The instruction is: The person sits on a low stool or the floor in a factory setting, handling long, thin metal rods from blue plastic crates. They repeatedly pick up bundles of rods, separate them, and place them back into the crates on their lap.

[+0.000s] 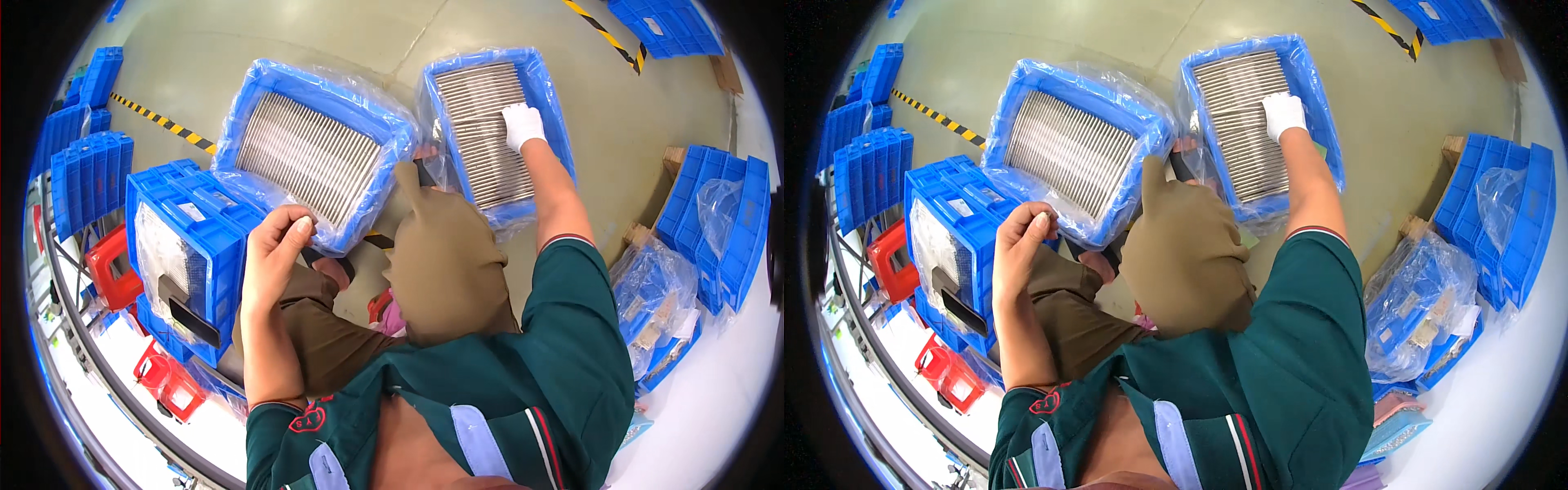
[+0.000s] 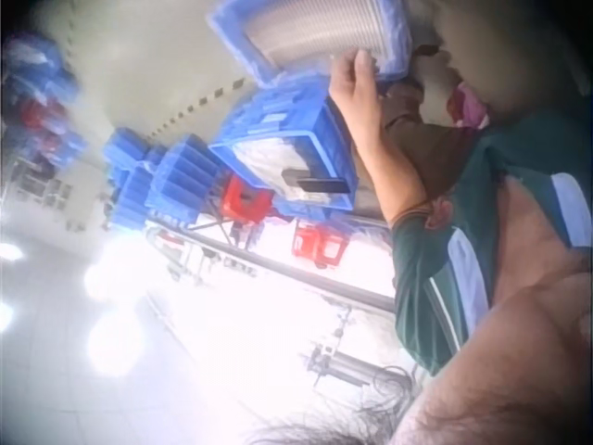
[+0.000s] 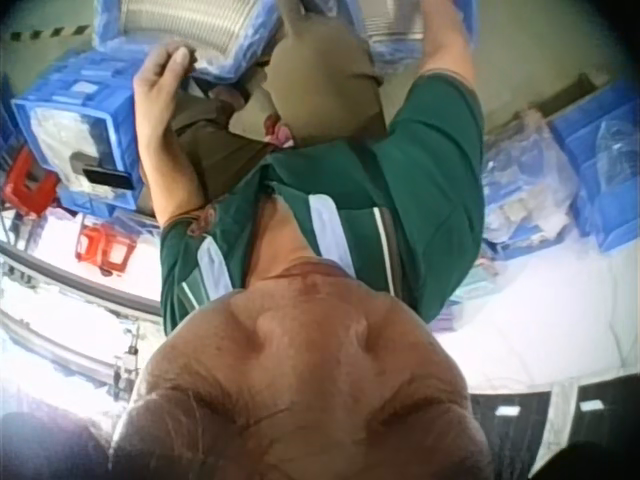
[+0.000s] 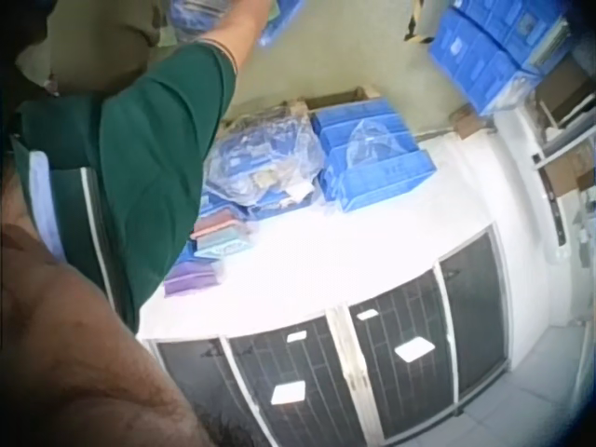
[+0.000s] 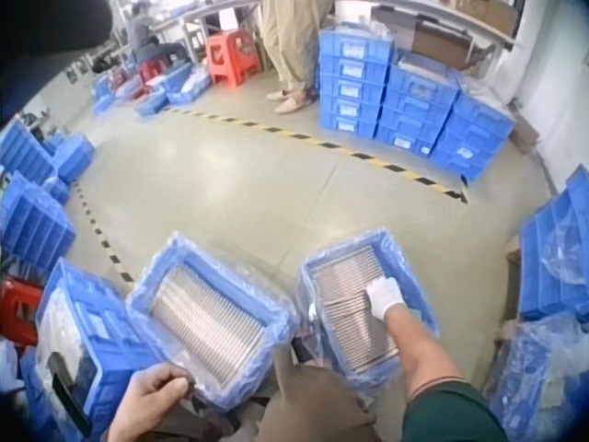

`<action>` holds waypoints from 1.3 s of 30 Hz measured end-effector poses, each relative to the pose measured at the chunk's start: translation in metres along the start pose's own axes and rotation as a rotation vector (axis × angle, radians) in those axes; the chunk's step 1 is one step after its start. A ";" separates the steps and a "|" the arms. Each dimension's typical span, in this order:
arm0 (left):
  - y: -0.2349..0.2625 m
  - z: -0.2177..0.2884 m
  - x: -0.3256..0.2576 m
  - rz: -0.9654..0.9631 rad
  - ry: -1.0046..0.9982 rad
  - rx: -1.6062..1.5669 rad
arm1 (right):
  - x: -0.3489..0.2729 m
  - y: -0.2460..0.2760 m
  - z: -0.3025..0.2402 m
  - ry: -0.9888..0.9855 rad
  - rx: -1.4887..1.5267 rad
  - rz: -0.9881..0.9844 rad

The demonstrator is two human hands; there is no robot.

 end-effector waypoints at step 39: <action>0.089 0.009 -0.032 0.198 -0.318 -0.469 | -0.109 0.241 -0.131 -0.093 1.763 0.504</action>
Point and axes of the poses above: each hand's wrist, its own x-axis towards the middle knuckle, its own y-axis out of the back of the hand, z = x × y, the point moved 2 cm from there along x, towards the middle knuckle
